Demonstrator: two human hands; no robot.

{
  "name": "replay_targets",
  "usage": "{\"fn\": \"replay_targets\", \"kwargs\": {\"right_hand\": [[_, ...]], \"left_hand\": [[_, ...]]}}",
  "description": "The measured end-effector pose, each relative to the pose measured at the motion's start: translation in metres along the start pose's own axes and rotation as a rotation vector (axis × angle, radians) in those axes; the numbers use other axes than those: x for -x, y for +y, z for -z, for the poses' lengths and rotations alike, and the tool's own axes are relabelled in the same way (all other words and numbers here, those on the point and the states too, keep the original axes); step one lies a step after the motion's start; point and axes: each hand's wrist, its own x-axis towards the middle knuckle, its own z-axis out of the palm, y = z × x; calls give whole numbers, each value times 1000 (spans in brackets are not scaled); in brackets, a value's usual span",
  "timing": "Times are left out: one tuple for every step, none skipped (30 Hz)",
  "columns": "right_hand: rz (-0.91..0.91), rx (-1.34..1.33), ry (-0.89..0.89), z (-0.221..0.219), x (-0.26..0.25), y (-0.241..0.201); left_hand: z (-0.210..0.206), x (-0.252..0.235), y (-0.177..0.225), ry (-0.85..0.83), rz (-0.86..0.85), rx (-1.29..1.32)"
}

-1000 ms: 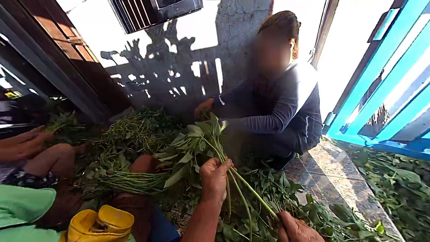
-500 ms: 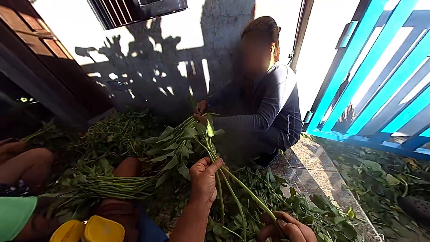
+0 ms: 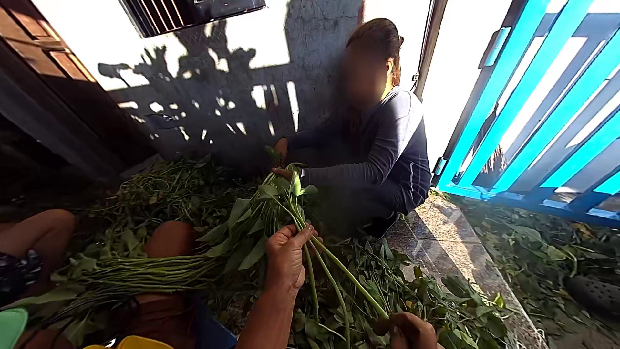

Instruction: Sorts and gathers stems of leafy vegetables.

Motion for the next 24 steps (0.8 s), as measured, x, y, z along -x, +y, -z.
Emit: {"fn": "replay_targets", "kwargs": {"right_hand": [[16,-43,35,-1,2,2],[24,-66,62,0,4,3],[6,-85,67,3,5,3],[-41,-111,38,7,4,2],[-109,-151,-27,11,2,1],[-176,-205,-118,16,-1,1],[-222,-251,-220,20,-5,2],[-237,-274,-327,24,-11,6],[-227,-280,-429,28,-16,11],[-204,-270,-508,29,-20,16],[-182,-239,-540,29,-22,22],[-167,-187,-519,25,-24,27],[-170,-111,-461,20,-25,33],[-194,-34,-373,13,-27,41],[-245,-3,-275,5,-31,49],[-338,-62,-189,-1,-39,55],[-472,-237,-101,-4,-48,58],[-632,-508,-2,-5,-59,57],[-777,-799,100,-4,-71,54],[-871,-1055,182,-2,-81,51],[-905,-1263,251,-1,-87,48],[-893,-1419,307,0,-91,45],[-857,-1532,348,-1,-93,42],[-819,-1618,371,-3,-94,40]], "left_hand": [[1,-1,1,7,-18,0],[3,-3,3,20,-39,-6],[5,-4,7,31,-56,-12],[7,-5,11,32,-72,-14],[8,-5,13,23,-89,-16],[8,-5,14,14,-108,-14],[8,-5,13,8,-128,-11],[8,-5,13,4,-144,-13],[8,-4,13,4,-163,-21],[8,-3,12,-2,-183,-30],[8,-2,11,-5,-206,-29],[7,0,9,-3,-227,-21],[6,2,8,8,-247,-8],[4,5,7,21,-265,4],[3,9,5,33,-280,17],[1,12,3,41,-295,33],[0,15,0,43,-307,53],[-3,17,-3,40,-311,79],[-6,19,-5,37,-308,107],[-8,19,-6,35,-297,131],[-10,19,-7,36,-285,148],[-11,19,-8,41,-270,158],[-12,19,-8,51,-262,162],[-13,19,-7,56,-263,164]]}}
